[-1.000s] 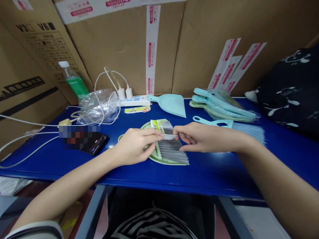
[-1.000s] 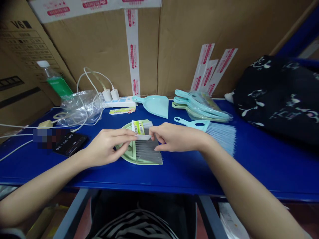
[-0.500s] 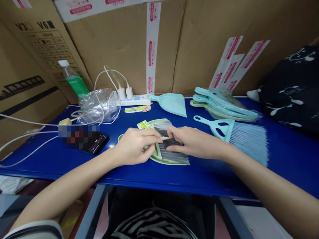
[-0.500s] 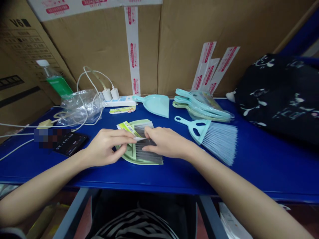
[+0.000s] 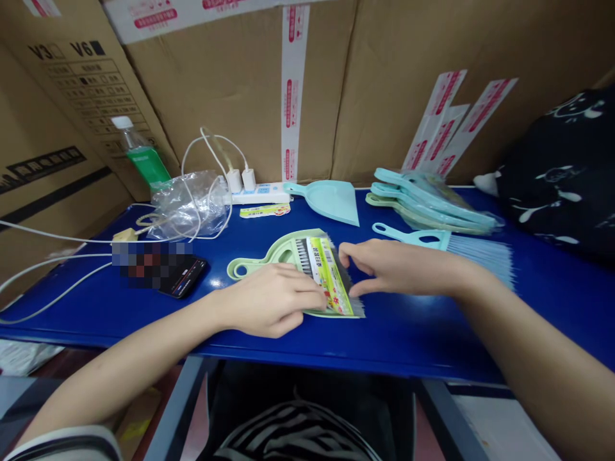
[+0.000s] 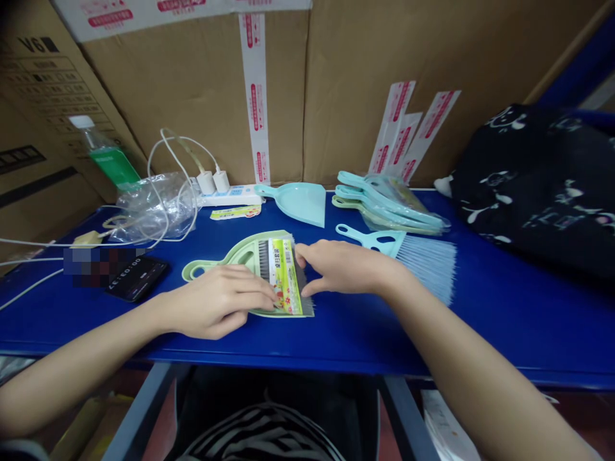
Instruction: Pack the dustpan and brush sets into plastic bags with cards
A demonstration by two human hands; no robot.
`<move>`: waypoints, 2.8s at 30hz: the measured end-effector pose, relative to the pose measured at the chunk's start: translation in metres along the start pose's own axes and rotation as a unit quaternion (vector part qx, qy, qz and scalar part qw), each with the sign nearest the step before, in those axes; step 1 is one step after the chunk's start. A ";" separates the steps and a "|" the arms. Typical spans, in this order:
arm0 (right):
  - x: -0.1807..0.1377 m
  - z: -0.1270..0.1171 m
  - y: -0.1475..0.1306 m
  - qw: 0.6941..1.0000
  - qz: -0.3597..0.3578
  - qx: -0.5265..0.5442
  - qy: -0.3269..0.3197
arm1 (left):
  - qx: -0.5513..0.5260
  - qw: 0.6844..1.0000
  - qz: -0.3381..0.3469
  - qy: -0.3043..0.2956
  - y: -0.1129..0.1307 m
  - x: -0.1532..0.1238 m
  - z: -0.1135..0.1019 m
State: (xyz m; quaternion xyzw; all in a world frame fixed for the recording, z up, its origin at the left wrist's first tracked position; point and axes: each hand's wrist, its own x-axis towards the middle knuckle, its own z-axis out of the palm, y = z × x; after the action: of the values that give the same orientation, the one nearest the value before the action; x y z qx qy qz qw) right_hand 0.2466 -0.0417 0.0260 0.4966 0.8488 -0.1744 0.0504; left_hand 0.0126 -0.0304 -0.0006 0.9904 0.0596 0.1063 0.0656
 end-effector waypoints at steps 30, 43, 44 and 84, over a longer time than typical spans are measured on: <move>0.011 0.017 0.018 0.994 -0.080 0.062 0.031 | 0.071 0.974 -0.208 -0.064 -0.020 -0.016 -0.038; 0.021 0.023 0.027 0.992 -0.049 0.004 0.115 | 0.028 0.975 -0.215 -0.042 -0.036 -0.019 -0.020; 0.021 0.024 0.027 0.992 -0.035 -0.006 0.120 | 0.038 0.976 -0.211 -0.033 -0.036 -0.017 -0.016; 0.026 0.019 0.018 0.976 0.038 -0.107 0.187 | 0.231 0.705 -0.641 -0.197 -0.072 -0.044 -0.067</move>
State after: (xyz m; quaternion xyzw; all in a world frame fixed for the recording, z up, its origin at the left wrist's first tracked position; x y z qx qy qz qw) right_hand 0.2470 -0.0192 -0.0031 0.5443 0.8373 0.0148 -0.0497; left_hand -0.0522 0.0422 0.0449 0.6959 0.6885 -0.1764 -0.1027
